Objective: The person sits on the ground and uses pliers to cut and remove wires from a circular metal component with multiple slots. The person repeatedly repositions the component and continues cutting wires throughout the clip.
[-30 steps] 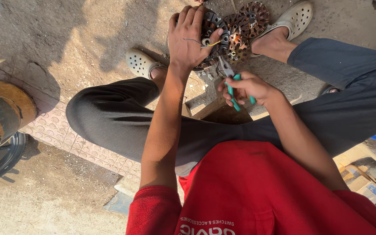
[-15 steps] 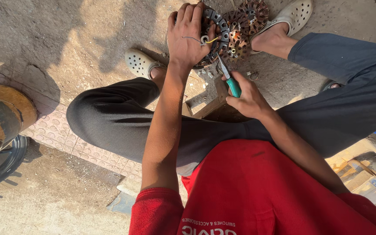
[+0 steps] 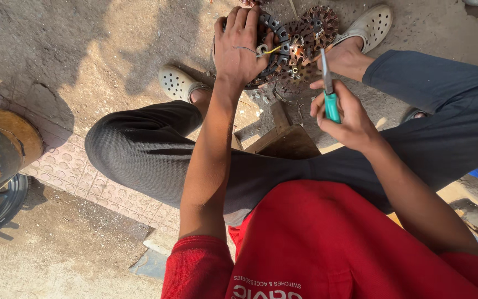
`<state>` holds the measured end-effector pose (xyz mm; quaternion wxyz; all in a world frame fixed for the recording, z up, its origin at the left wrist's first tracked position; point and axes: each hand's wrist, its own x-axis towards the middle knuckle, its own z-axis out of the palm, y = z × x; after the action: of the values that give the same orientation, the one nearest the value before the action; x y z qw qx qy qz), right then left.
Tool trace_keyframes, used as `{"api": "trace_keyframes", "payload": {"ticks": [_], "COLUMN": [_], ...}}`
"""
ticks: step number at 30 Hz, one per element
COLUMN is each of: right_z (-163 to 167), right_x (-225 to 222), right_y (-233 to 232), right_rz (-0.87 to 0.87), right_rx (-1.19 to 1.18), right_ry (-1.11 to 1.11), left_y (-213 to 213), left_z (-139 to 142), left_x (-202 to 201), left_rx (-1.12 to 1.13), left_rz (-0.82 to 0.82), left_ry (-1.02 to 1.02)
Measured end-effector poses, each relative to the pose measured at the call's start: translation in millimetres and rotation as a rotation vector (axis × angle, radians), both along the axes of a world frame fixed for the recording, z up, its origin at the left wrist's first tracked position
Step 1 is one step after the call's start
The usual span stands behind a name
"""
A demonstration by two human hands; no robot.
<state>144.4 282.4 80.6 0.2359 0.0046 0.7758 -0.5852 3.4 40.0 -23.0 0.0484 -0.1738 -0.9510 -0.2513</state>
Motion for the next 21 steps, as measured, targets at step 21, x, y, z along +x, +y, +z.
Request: {"api": "trace_keyframes", "payload": {"ticks": [21], "right_z": [-30.8], "right_x": [-33.0], "right_y": [-7.8], "right_rz": [0.021], "right_rx": [-0.288], "right_ry": [-0.852], "left_y": [-2.1], "left_z": [-2.9], "left_x": [6.0], "left_rx": [0.035], "left_rz": [-0.004], "left_ry": [0.016]}}
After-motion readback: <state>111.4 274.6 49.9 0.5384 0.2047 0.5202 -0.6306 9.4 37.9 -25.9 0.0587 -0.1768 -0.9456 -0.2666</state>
